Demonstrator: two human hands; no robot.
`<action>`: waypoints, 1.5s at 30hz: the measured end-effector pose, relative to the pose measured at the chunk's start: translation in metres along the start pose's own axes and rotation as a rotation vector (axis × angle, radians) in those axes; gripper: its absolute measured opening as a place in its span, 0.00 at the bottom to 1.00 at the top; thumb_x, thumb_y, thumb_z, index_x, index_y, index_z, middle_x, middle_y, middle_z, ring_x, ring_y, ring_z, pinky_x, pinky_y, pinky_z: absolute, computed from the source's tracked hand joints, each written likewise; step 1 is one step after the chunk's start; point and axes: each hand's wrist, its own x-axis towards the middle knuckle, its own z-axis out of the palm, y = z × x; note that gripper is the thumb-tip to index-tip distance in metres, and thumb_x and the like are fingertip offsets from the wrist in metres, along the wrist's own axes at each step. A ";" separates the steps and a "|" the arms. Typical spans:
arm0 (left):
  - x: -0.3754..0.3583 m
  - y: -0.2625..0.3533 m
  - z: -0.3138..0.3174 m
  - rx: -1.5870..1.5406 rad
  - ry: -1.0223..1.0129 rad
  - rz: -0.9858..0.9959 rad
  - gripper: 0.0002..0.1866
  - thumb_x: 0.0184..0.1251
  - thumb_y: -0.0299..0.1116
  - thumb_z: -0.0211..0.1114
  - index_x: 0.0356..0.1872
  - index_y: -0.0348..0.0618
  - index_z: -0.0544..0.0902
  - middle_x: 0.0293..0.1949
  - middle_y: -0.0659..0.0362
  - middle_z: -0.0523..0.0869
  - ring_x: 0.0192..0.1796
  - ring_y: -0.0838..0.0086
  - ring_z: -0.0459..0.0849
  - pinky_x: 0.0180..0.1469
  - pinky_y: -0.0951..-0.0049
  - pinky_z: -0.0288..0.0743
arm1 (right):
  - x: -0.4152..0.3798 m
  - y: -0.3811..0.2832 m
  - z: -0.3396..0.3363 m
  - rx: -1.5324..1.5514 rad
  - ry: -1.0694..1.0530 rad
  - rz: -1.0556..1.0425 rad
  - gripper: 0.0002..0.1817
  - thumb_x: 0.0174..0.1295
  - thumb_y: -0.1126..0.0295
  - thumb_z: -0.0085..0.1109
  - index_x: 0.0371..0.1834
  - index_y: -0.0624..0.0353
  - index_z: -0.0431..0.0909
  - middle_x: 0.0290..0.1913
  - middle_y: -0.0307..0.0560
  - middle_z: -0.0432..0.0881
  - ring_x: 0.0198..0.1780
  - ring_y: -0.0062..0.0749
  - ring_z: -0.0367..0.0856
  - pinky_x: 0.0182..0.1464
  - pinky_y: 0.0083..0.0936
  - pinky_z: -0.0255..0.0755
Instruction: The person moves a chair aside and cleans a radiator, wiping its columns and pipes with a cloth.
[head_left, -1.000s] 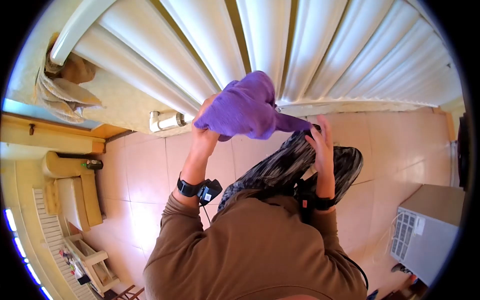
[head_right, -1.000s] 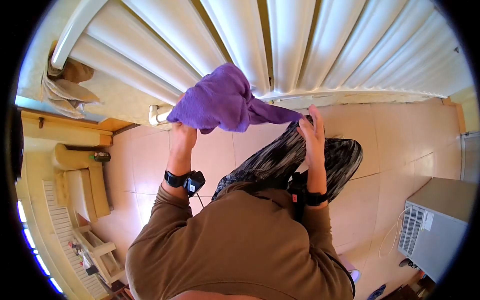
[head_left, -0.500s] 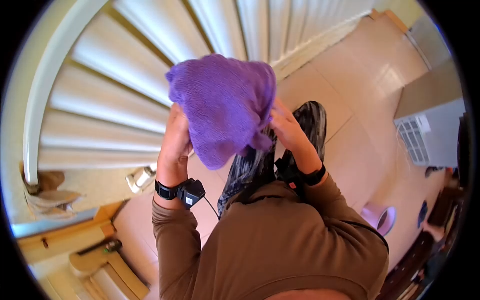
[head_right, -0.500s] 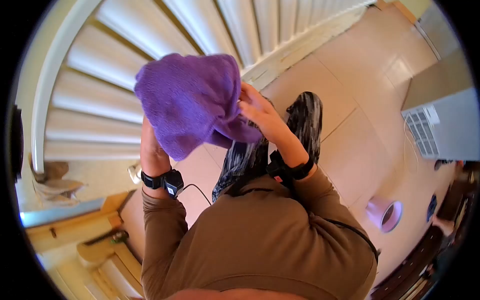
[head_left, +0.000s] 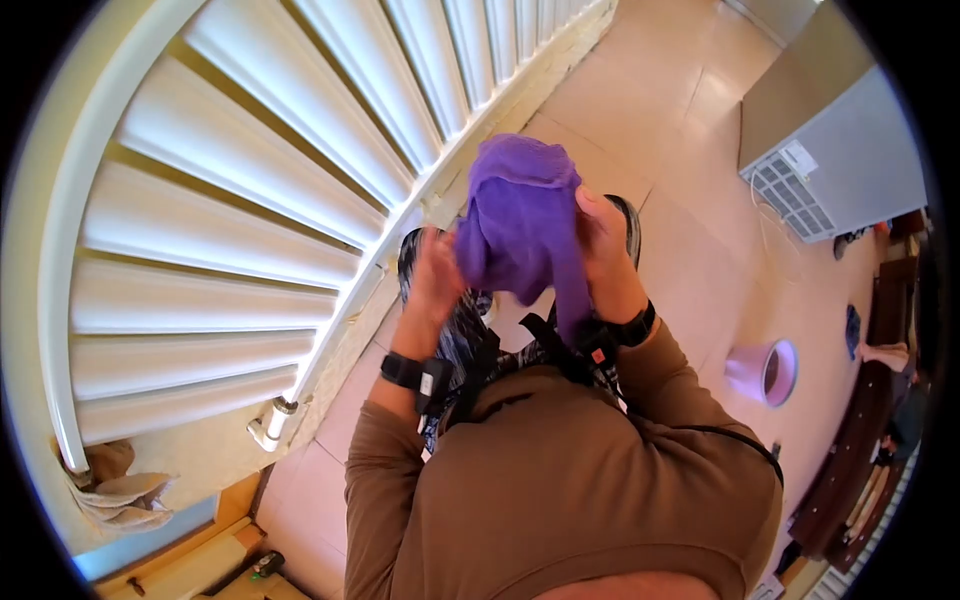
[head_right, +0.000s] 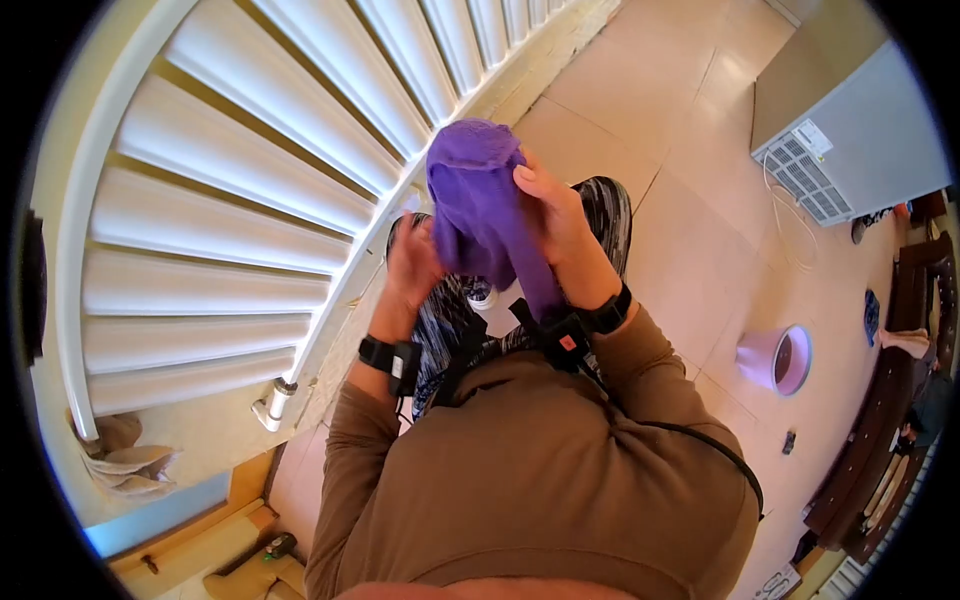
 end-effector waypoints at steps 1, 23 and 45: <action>0.000 -0.015 -0.004 0.207 0.031 -0.144 0.37 0.69 0.65 0.44 0.66 0.45 0.66 0.60 0.50 0.75 0.64 0.59 0.72 0.63 0.57 0.67 | 0.003 0.004 -0.008 0.029 -0.010 -0.008 0.31 0.62 0.59 0.52 0.66 0.67 0.63 0.62 0.54 0.73 0.62 0.43 0.72 0.66 0.38 0.63; 0.059 -0.002 0.064 0.569 0.107 -0.044 0.18 0.71 0.40 0.60 0.52 0.36 0.78 0.45 0.60 0.84 0.46 0.77 0.81 0.51 0.77 0.73 | -0.045 0.027 -0.121 0.428 0.638 0.131 0.17 0.66 0.70 0.54 0.56 0.63 0.72 0.53 0.49 0.80 0.52 0.35 0.79 0.59 0.33 0.71; 0.002 0.099 0.167 0.524 -0.257 0.307 0.18 0.58 0.19 0.62 0.50 0.46 0.74 0.48 0.55 0.81 0.50 0.70 0.80 0.54 0.72 0.74 | -0.023 -0.043 -0.063 -0.092 0.114 0.005 0.12 0.66 0.70 0.56 0.52 0.57 0.75 0.49 0.40 0.79 0.51 0.25 0.78 0.56 0.27 0.72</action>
